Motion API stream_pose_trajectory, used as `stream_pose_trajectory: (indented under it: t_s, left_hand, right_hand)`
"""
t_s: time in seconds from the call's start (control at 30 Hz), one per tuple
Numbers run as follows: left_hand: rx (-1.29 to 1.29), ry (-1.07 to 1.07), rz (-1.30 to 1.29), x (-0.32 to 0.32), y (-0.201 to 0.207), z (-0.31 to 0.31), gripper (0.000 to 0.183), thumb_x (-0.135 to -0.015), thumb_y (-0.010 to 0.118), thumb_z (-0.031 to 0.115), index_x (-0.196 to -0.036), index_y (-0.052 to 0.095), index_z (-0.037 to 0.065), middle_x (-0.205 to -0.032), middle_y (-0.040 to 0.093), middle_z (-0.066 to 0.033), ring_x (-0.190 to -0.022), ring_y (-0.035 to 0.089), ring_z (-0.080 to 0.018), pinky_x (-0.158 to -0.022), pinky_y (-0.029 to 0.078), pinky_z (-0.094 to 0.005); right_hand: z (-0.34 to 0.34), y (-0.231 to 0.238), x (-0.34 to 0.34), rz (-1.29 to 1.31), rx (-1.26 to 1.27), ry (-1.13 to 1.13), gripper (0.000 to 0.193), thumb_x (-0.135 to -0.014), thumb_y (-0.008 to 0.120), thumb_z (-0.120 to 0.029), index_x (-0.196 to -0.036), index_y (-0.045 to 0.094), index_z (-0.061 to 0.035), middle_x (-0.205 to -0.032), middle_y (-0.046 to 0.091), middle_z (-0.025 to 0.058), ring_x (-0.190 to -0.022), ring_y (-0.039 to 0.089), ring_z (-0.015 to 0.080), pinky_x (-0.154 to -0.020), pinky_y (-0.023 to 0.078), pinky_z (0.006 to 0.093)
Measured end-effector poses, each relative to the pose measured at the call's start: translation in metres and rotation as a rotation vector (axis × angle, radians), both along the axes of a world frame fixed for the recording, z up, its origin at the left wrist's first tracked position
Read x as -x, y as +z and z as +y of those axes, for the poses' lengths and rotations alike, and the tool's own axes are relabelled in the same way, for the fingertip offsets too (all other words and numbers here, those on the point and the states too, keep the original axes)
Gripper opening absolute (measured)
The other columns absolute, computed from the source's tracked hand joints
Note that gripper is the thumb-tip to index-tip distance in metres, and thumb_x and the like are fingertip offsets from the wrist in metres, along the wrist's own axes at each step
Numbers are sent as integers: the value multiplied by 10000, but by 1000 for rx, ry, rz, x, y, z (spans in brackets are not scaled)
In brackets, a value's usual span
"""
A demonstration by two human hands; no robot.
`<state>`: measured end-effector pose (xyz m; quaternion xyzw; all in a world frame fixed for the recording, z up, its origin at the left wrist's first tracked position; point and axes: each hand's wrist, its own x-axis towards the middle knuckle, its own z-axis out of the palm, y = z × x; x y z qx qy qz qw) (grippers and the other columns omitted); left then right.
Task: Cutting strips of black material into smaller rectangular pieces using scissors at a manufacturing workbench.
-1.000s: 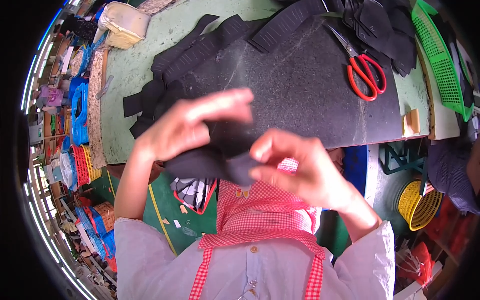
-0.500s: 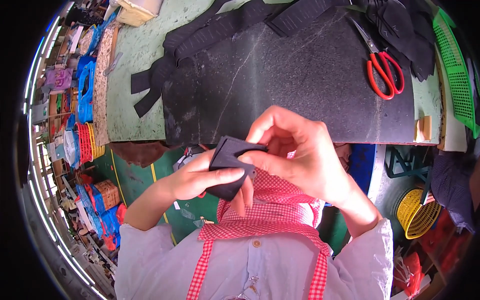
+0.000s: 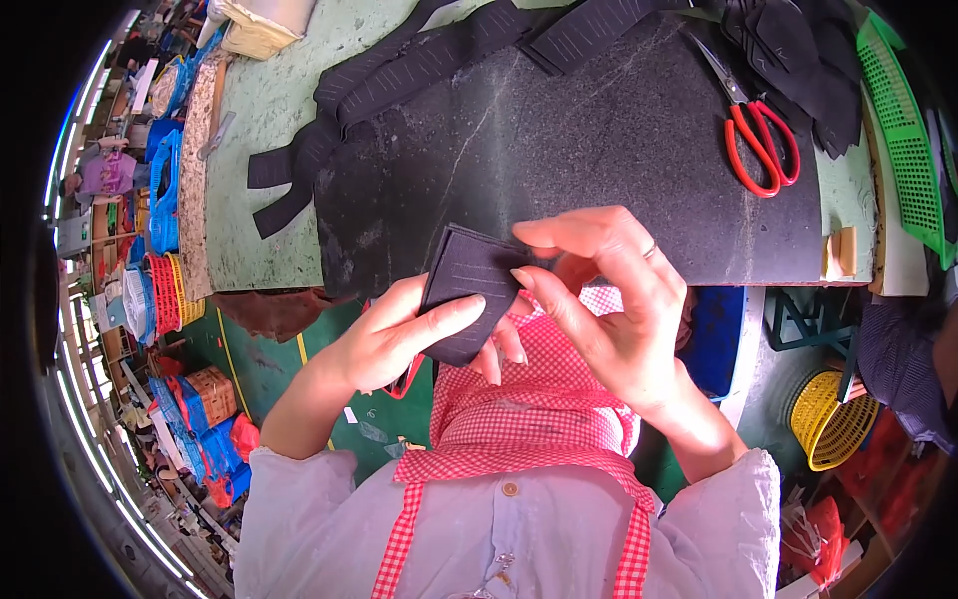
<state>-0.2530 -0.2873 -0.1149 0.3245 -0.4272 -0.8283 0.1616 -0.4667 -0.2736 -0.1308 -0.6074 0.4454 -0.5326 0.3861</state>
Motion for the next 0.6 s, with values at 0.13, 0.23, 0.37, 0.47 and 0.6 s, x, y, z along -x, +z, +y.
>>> stream_pose_trajectory:
  t_s: [0.13,0.23,0.37,0.47,0.6]
  left_hand:
    - [51,-6,16,0,3,-1,326,-1071,389,246,-1267,464,-4,-1019,648,-98,-763,642,-118,-689,492,-248]
    - [70,-19,7,0,4,-2,318,-1071,385,234,-1266,469,-2,-1022,654,-99,-739,630,-112,-698,494,-260]
    - [100,-23,-42,1,5,-4,309,-1069,387,229,-1256,480,1,-999,665,-101,-739,631,-105,-696,492,-264]
    - [96,2,-71,2,3,-5,308,-1068,395,236,-1246,486,1,-978,672,-97,-730,638,-104,-677,492,-258]
    - [118,47,-67,2,-2,-3,309,-1066,408,245,-1235,489,-1,-967,681,-93,-718,649,-105,-644,494,-249]
  right_hand:
    - [-4,-6,7,7,-89,127,192,-835,719,26,-1023,686,5,-944,659,76,-762,677,120,-685,552,232]
    - [-1,-3,5,-142,-302,127,189,-845,720,9,-1030,682,-3,-943,661,63,-761,680,108,-687,547,227]
    - [-5,-2,7,-81,-254,153,193,-847,723,3,-1035,681,-9,-933,662,51,-770,684,99,-680,542,220]
    - [-4,-1,7,-109,-267,135,194,-835,737,-2,-1023,688,-11,-918,671,53,-759,680,93,-668,538,213]
    - [-6,0,6,60,-81,68,173,-818,744,4,-986,705,-12,-927,695,63,-739,677,98,-642,544,213]
